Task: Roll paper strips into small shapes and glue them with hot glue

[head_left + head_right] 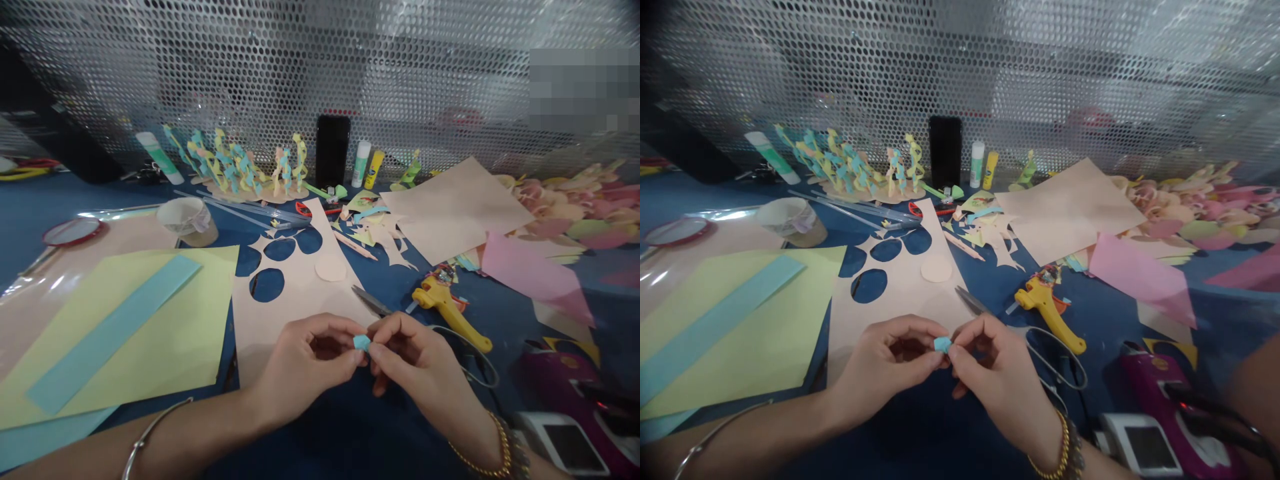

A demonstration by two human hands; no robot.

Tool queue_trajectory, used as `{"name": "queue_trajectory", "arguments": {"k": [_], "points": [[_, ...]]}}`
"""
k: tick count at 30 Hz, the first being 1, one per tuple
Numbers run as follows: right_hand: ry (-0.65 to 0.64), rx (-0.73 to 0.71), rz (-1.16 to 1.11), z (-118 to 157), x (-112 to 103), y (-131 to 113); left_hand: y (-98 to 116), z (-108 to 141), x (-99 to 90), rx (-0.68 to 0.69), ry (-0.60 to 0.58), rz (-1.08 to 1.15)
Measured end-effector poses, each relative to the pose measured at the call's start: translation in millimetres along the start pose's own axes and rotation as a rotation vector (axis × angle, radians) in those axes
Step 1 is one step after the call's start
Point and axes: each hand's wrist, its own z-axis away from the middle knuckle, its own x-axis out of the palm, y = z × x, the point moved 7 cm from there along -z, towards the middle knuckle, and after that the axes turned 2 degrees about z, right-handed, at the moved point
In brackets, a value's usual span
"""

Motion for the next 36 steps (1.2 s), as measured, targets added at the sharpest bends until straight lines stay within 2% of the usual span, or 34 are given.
{"name": "queue_trajectory", "arguments": {"k": [9, 19, 28, 36], "points": [[0.006, -0.021, 0.037, 0.3, 0.9, -2.1, -0.5, 0.5, 1.6, 0.012, -0.02, 0.022], [0.02, -0.04, 0.052, 1.9, 1.3, -2.6, 2.2, 1.7, 0.8, 0.039, 0.007, -0.05], [0.006, 0.011, -0.01, -0.6, -0.8, -2.7, 1.3, 0.5, -0.2, 0.018, 0.012, 0.031], [-0.011, 0.063, -0.08, -2.5, 1.2, 4.8, 0.1, 1.2, -1.2, 0.039, 0.007, -0.015]]}}
